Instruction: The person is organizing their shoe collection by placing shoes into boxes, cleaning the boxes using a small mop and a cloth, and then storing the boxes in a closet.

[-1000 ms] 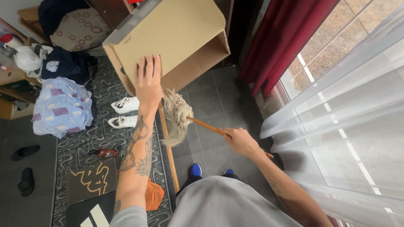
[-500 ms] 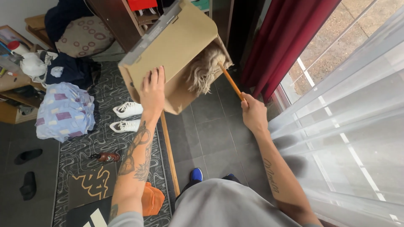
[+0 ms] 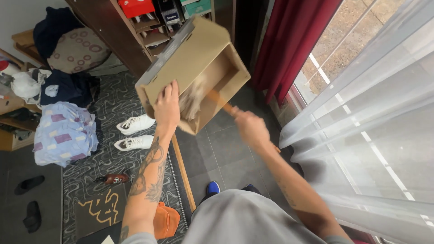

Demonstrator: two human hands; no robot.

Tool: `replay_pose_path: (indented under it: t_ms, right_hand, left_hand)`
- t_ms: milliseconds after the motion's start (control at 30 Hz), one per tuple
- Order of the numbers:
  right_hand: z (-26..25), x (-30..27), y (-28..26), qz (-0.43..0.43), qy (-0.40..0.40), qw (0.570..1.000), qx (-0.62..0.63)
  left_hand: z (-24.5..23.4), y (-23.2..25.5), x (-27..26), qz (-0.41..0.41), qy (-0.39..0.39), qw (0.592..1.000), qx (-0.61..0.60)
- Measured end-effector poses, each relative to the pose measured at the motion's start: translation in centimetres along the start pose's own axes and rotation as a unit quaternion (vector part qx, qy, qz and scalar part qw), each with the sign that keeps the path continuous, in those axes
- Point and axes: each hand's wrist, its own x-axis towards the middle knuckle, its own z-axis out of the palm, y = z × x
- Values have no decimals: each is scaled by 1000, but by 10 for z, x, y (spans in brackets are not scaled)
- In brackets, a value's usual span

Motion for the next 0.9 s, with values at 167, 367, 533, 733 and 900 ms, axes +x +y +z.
replay_pose_path:
  t_ms: [167,367,533,733,900]
  right_hand:
    - [-46,-5,25,95,86,991,37]
    - [12,-65,33,130,-128,957,224]
    - [-22,-85,28,225,-98,921,303]
    - [-33,-41,51,280,64,933,218]
    - [-21,9,34,283,24,939,192]
  left_hand:
    - [0,-8,-6,-49,-67,995,-50]
    - [6,-24,4,-23,-40,997,59]
    - [23,-36,-10,-32,-34,998,48]
    - [4,-10,-30,73,-46,996,32]
    - [25,30,-50,161,-190,967,-48]
